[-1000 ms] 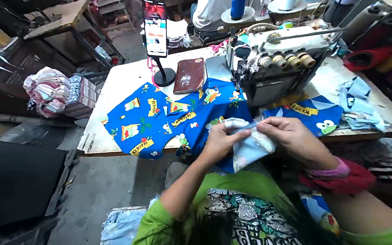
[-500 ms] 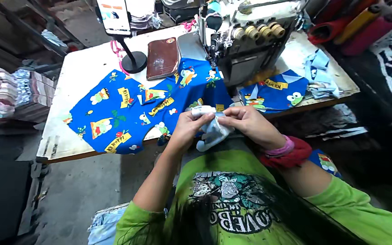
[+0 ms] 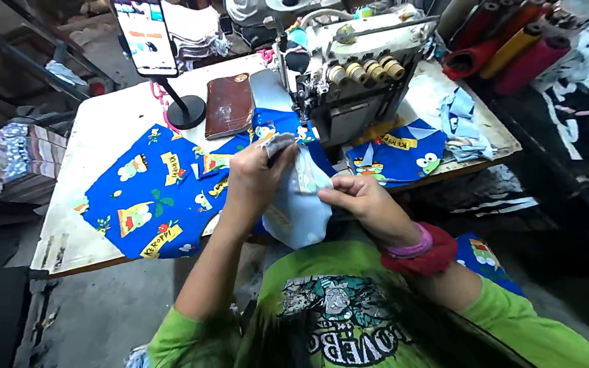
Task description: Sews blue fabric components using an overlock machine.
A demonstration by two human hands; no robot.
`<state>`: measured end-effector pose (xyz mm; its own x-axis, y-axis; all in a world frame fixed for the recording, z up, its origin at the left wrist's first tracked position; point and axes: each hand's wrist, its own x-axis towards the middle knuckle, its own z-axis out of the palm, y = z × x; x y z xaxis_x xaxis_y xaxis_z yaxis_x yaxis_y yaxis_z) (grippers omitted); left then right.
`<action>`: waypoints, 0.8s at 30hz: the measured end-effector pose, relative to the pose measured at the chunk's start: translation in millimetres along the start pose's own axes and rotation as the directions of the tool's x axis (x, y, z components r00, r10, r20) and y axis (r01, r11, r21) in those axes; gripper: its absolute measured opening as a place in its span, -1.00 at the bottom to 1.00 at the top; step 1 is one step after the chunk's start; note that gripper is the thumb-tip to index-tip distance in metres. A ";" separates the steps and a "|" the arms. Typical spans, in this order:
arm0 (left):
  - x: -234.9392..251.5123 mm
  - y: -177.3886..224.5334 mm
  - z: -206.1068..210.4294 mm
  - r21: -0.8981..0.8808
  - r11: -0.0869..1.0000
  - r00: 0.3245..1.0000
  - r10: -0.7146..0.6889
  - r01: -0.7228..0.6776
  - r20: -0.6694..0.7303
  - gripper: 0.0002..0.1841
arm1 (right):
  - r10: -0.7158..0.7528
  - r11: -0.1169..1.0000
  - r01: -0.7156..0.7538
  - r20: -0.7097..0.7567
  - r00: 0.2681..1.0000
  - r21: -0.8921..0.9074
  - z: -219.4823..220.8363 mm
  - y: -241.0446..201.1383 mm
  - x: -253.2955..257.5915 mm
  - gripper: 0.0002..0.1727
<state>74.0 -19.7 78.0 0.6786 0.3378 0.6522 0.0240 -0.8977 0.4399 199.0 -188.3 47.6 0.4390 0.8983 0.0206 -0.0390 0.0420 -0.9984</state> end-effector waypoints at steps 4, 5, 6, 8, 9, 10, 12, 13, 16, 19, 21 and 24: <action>28.8 -57.5 48.2 0.043 0.997 0.997 0.069 -0.068 -0.020 -0.85 | -0.138 0.932 0.041 -0.247 0.959 -0.361 -3.7 38.1 44.1 -0.80; 31.8 -71.1 58.5 0.026 0.998 0.998 0.063 -0.064 0.006 -0.85 | -0.140 0.914 0.014 -0.283 0.949 -0.406 -5.3 47.2 55.5 -0.76; 32.5 -79.4 64.9 -0.012 0.999 0.998 0.044 -0.044 0.037 -0.85 | -0.115 0.907 -0.026 -0.305 0.945 -0.420 -7.8 52.7 62.5 -0.75; 28.1 -77.5 62.0 -0.086 0.996 0.996 -0.007 0.015 0.090 -0.89 | 0.045 0.918 -0.141 -0.257 0.965 -0.371 -16.0 51.6 64.7 -0.67; 23.8 -69.0 53.6 -0.106 0.993 0.990 -0.035 0.049 0.135 -0.90 | 0.133 0.920 -0.193 -0.190 0.973 -0.342 -21.1 48.3 63.3 -0.63; 19.9 -61.7 49.9 -0.115 0.990 0.986 -0.066 0.084 0.152 -0.90 | 0.189 0.917 -0.222 -0.131 0.973 -0.332 -25.3 44.8 62.1 -0.60; 13.5 -53.6 49.4 -0.106 0.987 0.984 -0.103 0.119 0.148 -0.90 | 0.145 0.923 -0.169 -0.094 0.985 -0.347 -25.5 42.9 61.8 -0.62; 12.6 -51.5 50.5 -0.094 0.988 0.984 -0.112 0.126 0.141 -0.90 | 0.091 0.923 -0.125 -0.109 0.990 -0.363 -23.7 44.3 63.5 -0.67; 14.4 -48.6 55.1 -0.039 0.991 0.987 -0.125 0.130 0.105 -0.87 | -0.016 0.937 -0.048 -0.179 0.984 -0.345 -21.0 50.6 67.0 -0.77; 14.3 -46.2 58.2 0.039 0.992 0.989 -0.122 0.119 0.080 -0.84 | -0.065 0.962 0.012 -0.186 0.980 -0.274 -20.6 49.6 61.5 -0.68; 16.4 -45.7 58.7 0.065 0.992 0.990 -0.110 0.105 0.089 -0.85 | -0.101 0.945 0.058 -0.117 0.988 -0.322 -23.0 46.2 60.2 -0.41; 17.5 -48.2 60.9 0.074 0.991 0.989 -0.116 0.110 0.090 -0.86 | -0.064 0.874 0.076 0.039 0.997 -0.480 -28.3 38.2 62.0 -0.31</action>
<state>129.3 12.3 30.6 0.7347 0.4127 0.5384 0.1521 -0.8737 0.4621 250.2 -143.4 9.3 0.4048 0.9102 0.0870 0.4303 -0.1057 -0.8965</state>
